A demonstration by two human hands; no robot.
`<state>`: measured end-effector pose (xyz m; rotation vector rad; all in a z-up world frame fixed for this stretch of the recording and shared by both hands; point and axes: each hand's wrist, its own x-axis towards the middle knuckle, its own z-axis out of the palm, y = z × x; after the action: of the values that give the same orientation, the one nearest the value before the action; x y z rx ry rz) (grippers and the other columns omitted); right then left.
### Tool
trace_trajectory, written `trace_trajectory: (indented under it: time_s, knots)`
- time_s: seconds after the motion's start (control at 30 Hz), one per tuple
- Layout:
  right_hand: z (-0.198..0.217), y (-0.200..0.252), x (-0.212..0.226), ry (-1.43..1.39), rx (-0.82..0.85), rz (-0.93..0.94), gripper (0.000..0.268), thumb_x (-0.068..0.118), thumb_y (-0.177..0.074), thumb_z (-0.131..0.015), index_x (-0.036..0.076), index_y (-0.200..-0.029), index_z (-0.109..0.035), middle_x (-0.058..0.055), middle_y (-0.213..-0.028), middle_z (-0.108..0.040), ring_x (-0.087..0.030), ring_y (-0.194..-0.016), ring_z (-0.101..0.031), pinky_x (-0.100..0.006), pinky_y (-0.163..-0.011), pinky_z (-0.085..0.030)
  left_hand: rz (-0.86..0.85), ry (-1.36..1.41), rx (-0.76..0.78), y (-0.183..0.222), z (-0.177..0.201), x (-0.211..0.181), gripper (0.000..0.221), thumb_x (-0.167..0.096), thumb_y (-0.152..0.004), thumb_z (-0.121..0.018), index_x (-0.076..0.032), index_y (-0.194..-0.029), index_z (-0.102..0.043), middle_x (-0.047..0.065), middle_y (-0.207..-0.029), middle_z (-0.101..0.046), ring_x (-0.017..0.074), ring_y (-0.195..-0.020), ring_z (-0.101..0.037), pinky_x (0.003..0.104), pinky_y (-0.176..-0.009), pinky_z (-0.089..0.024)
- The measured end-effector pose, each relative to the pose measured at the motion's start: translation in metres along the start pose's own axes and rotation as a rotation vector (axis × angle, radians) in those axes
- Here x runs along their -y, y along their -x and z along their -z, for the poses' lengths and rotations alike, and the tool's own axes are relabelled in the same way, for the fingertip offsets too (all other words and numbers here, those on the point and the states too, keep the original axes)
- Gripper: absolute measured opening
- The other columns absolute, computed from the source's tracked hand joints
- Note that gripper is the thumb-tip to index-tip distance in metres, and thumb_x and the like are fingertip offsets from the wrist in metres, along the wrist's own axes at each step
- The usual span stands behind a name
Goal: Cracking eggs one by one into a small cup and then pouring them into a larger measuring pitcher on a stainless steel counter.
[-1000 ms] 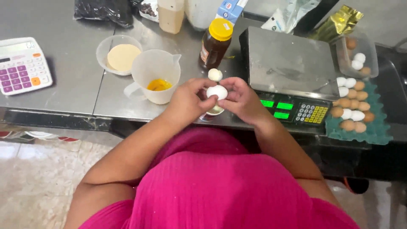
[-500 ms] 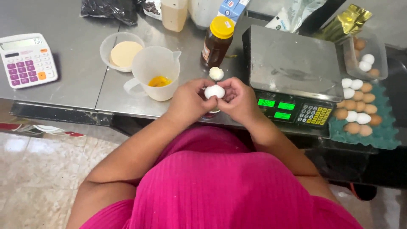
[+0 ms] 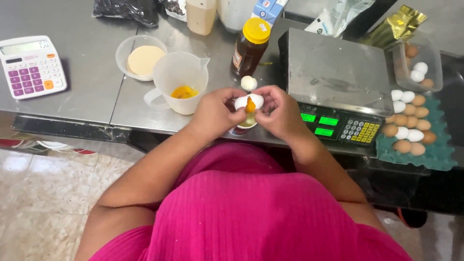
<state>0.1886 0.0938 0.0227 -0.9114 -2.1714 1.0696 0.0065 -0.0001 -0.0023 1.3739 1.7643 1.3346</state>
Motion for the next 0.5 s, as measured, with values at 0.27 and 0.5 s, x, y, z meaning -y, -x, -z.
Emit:
trace_trajectory:
  time_s: [0.27, 0.5]
  knots:
    - [0.014, -0.005, 0.019, 0.356, -0.071, 0.494, 0.042, -0.006, -0.071, -0.069, 0.01, -0.11, -0.073, -0.006, -0.107, -0.075, -0.022, -0.079, -0.066, -0.035, -0.077, -0.055, 0.04, 0.146, 0.104, 0.002, 0.017, -0.013, 0.037, -0.02, -0.079, -0.075, -0.017, -0.116, -0.077, 0.008, -0.09, -0.078, 0.0169, -0.077, -0.075, 0.028, -0.072, -0.062]
    - [0.019, -0.002, 0.024, 0.369, -0.143, 0.485, 0.041, -0.003, -0.074, -0.079, 0.011, -0.11, -0.063, -0.004, -0.109, -0.068, -0.022, -0.09, -0.065, -0.032, -0.081, -0.057, -0.075, 0.147, 0.037, -0.002, 0.02, -0.016, 0.042, -0.008, -0.089, -0.067, -0.012, -0.131, -0.068, 0.018, -0.116, -0.065, 0.0326, -0.101, -0.072, 0.038, -0.087, -0.063]
